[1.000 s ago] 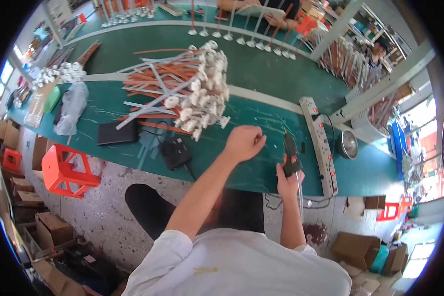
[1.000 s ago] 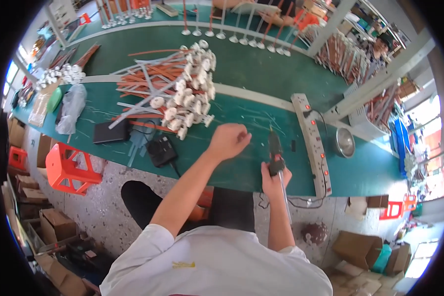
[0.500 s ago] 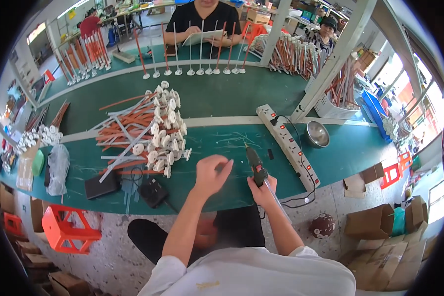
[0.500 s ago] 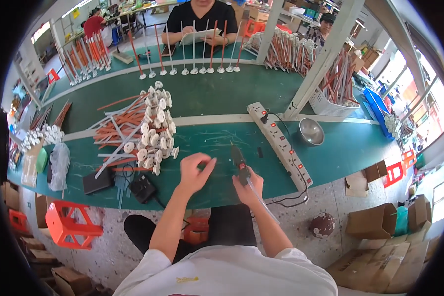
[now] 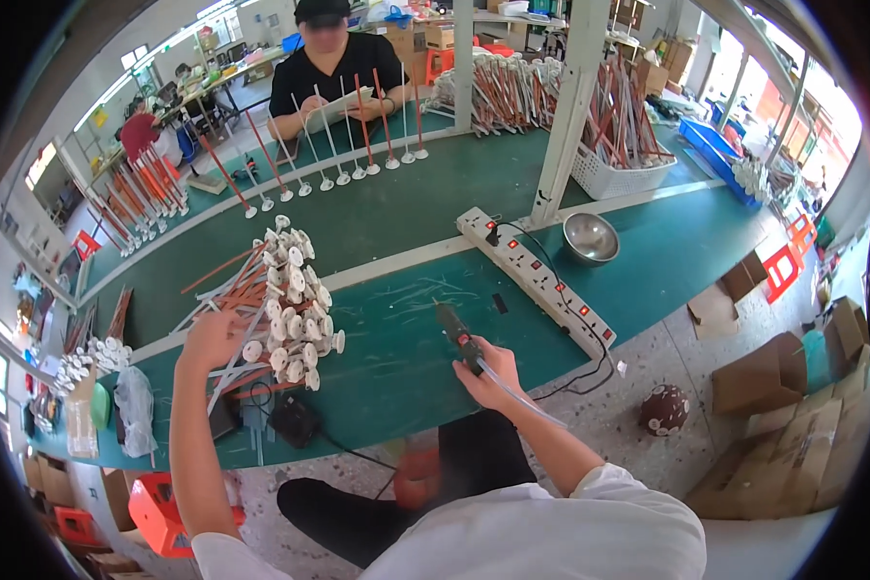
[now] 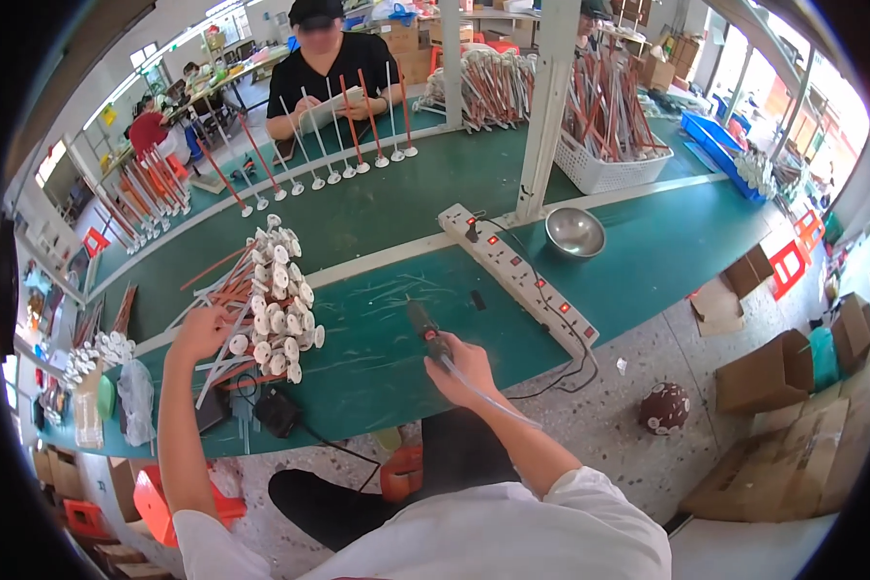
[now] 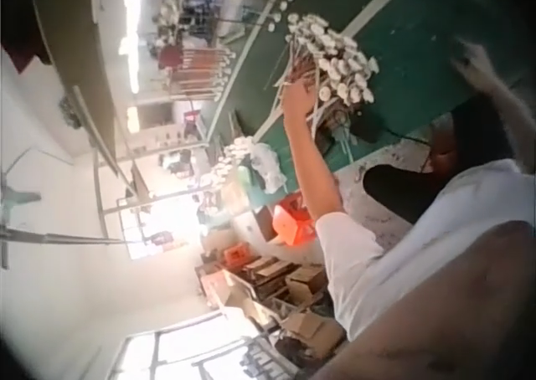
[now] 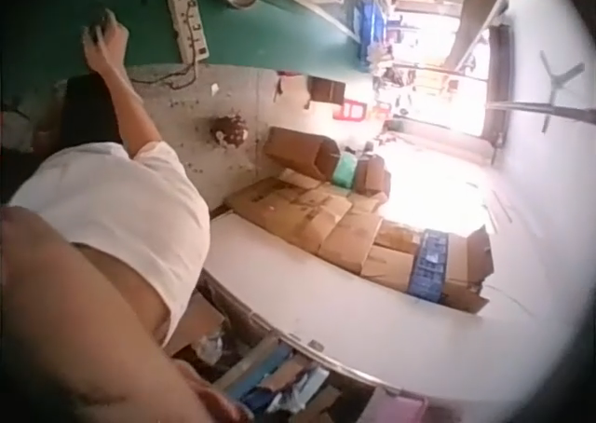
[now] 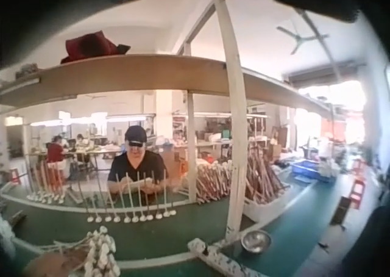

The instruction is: The person attaches white plastic base components to rods using a hot glue gun, applying glue to the base plates before joining them to the rods.

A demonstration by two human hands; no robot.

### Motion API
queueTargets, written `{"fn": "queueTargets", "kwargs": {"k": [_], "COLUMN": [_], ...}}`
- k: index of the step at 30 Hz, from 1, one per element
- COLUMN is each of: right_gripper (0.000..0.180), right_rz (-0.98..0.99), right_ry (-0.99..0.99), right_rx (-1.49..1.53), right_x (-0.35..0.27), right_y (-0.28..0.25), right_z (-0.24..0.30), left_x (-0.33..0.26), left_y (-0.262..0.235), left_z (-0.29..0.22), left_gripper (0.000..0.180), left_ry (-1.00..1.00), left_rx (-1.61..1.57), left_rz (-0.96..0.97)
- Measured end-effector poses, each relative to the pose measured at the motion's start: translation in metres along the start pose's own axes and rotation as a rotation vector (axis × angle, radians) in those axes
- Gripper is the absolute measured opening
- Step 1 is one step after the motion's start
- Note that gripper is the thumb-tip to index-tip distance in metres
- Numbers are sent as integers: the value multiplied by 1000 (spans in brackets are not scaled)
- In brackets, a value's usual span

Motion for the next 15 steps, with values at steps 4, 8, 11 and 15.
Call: {"fn": "queueTargets", "kwargs": {"k": [4,8,11,15], "right_gripper": [48,47,46,45], "right_rz": [40,16,27,13], "right_ry": [41,14,19,-9], "right_rx": [7,21,38,49], "right_x": [-1,-3,-3,-1], "right_y": [-5,-5,-4,-1], "right_z": [3,-1,3,3], "left_x": [19,23,18,1], "left_y": [23,20,15,-3], "left_z": [-1,1,2,-3], "left_gripper": [15,13,12,13], "left_ry": [84,66,102,10], "left_rx": [181,155,186,223], "left_rz": [89,108,91,-61]}}
Point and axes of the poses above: each hand's wrist, its own x-axis towards the middle knuckle, its own y-axis out of the palm, z = x × y, the point moved 5 cm from there along x, towards the middle knuckle, and after that the axes turned 1 degree about z, right-handed, at the moved point
